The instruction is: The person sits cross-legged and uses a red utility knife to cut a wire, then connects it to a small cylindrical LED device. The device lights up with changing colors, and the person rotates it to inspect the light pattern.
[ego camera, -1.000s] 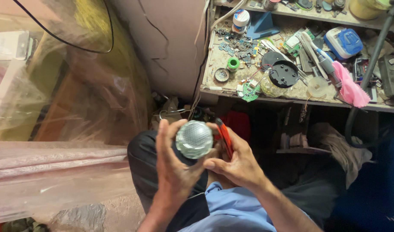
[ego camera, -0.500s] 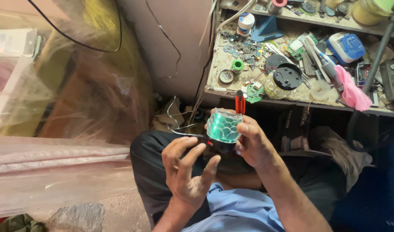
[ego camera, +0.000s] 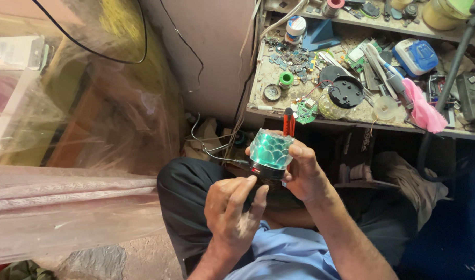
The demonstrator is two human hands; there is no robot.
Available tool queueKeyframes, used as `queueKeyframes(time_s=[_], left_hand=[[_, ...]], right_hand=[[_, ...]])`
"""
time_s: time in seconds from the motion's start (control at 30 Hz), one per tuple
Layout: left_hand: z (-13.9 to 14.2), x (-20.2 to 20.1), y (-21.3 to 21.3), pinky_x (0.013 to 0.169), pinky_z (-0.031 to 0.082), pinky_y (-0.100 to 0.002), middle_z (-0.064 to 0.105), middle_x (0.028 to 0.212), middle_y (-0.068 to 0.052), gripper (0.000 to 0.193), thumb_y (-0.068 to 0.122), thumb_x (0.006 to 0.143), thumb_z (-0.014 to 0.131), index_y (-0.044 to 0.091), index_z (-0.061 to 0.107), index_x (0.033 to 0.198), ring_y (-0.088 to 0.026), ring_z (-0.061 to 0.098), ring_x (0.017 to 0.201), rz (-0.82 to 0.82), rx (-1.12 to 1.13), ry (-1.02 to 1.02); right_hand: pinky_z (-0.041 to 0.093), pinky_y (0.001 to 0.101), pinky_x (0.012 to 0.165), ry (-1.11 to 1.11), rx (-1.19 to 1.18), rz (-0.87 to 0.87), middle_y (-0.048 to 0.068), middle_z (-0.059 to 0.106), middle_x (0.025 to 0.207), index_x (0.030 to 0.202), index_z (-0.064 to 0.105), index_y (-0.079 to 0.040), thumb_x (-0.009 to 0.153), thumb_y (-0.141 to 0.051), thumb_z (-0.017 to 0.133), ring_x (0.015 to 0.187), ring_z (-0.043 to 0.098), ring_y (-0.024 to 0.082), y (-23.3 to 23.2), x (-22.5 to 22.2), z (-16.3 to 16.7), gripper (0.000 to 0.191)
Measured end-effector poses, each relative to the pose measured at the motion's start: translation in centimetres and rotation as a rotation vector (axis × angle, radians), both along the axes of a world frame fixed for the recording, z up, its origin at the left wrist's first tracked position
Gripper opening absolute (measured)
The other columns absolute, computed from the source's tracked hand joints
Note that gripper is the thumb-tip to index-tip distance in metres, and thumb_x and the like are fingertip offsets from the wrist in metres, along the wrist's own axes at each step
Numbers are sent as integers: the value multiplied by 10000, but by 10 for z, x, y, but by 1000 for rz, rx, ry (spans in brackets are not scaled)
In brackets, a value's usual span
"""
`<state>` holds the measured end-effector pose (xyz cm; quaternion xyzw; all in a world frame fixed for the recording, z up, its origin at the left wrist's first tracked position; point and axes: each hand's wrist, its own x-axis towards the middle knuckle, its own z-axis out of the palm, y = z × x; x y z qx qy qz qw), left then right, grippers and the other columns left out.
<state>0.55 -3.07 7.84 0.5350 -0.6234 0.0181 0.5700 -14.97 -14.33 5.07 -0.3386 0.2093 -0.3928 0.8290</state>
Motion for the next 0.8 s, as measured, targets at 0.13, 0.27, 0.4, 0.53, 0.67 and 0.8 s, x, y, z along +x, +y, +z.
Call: queueKeyframes(time_s=[0.13, 0.27, 0.4, 0.53, 0.67, 0.8], left_hand=[[2, 6, 1, 873, 572, -366, 676, 1106, -103, 459, 87, 857, 877, 34, 620, 1234, -266, 682, 1004, 24, 46, 58], [6, 14, -5, 1051, 495, -449, 570, 1345, -197, 750, 182, 795, 901, -9, 484, 1388, -366, 586, 1230, -67, 116, -52], [4, 8, -12, 1162, 425, -488, 438, 1499, -284, 928, 153, 777, 897, -23, 352, 1507, -427, 481, 1376, -68, 198, -126], [-5, 4, -11, 1130, 447, -469, 411, 1466, -278, 996, 213, 787, 914, -38, 306, 1535, -424, 481, 1351, -44, 197, -32], [-15, 13, -9, 1088, 465, -436, 476, 1396, -194, 1043, 234, 711, 964, 33, 349, 1529, -365, 526, 1282, -13, 176, 34], [-19, 27, -6, 1145, 485, -445, 471, 1457, -174, 948, 80, 824, 895, 19, 313, 1570, -331, 530, 1346, -409, 218, 742]], right_hand=[[454, 142, 584, 238, -180, -108, 114, 689, 1158, 1373, 556, 16, 845, -437, 778, 852, 634, 51, 6, 2, 8, 730], [545, 204, 752, 417, -255, -254, 25, 638, 1062, 1263, 529, -16, 793, -258, 897, 923, 616, 63, 19, 14, 13, 644], [600, 242, 749, 494, -307, -297, 8, 647, 1039, 1217, 496, -49, 756, -274, 911, 914, 638, 62, 34, 25, 25, 660], [588, 252, 784, 571, -345, -226, 22, 697, 1044, 1266, 571, -21, 814, -381, 840, 936, 656, 68, 39, 20, 42, 637], [596, 248, 793, 458, -318, -160, 28, 726, 1050, 1279, 615, -10, 892, -374, 738, 929, 680, 65, 41, 16, 54, 545], [512, 190, 695, 464, -411, -124, 10, 712, 995, 1274, 711, -15, 1009, -303, 656, 782, 573, 31, 41, 13, 61, 396]])
